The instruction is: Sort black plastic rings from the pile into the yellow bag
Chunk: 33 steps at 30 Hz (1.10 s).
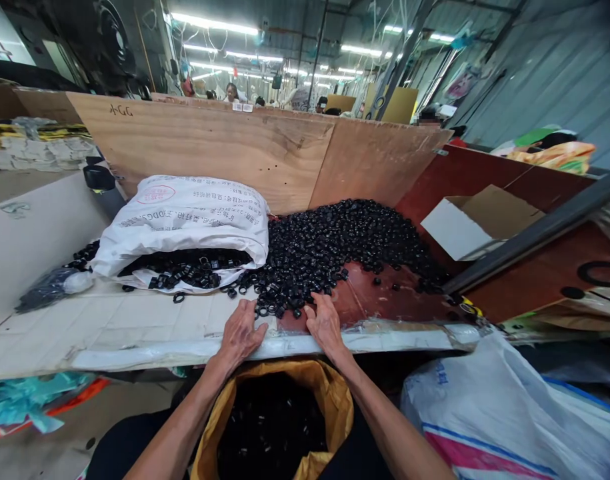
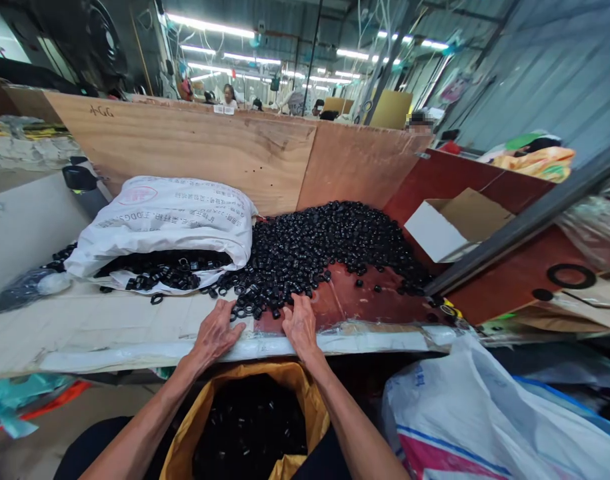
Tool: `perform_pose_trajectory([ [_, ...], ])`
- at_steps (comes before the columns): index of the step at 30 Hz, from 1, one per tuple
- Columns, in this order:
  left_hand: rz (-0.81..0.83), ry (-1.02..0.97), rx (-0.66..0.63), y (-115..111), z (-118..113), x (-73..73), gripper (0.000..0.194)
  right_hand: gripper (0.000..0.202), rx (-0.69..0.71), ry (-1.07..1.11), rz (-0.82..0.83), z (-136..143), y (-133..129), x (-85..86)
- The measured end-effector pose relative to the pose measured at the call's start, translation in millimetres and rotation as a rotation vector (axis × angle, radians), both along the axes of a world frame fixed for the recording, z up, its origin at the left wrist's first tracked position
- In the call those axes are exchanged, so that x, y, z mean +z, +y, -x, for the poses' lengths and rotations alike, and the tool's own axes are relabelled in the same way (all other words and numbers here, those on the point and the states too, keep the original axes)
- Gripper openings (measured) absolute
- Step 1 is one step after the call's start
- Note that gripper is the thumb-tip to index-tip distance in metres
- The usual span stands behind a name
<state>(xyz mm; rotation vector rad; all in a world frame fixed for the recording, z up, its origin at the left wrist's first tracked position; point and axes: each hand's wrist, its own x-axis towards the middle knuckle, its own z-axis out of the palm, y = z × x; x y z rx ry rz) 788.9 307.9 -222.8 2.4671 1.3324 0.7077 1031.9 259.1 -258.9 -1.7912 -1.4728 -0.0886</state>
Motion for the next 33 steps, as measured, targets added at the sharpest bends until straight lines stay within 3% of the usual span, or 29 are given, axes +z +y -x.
perform_pose_trajectory([
  [2, 0.005, -0.077, -0.023, -1.7, 6.3, -3.9, 0.050, 0.035, 0.041, 0.021, -0.013, 1.1, -1.9, 0.9],
  [8, 0.111, -0.257, 0.043, 0.5, 16.5, -9.5, 0.029, 0.036, 0.029, 0.054, 0.000, 3.5, -5.0, 5.7],
  [11, 0.097, -0.267, 0.046, 0.3, 14.1, -11.3, 0.025, 0.022, 0.079, 0.015, 0.020, 4.2, -5.3, 7.4],
  [15, 0.065, -0.303, -0.035, -2.8, 13.6, -11.6, 0.028, 0.015, 0.089, 0.045, -0.025, 5.4, -7.4, 13.1],
  [19, 0.110, -0.425, -0.151, -4.7, 15.3, -6.5, 0.030, 0.020, 0.152, 0.236, -0.079, 11.3, -19.6, 22.8],
  [25, 0.331, -0.625, -0.188, -6.5, 15.4, 2.5, 0.022, 0.026, 0.335, 0.689, -0.083, 50.2, -34.7, 34.4],
  [30, 0.607, -0.825, -0.181, -6.3, 17.3, -2.0, 0.031, 0.025, 0.442, 0.745, -0.096, 89.0, -18.7, 34.2],
  [33, 0.618, -0.868, -0.189, -5.3, 19.0, -5.0, 0.032, 0.025, 0.428, 0.817, -0.056, 99.8, -10.8, 32.1],
])
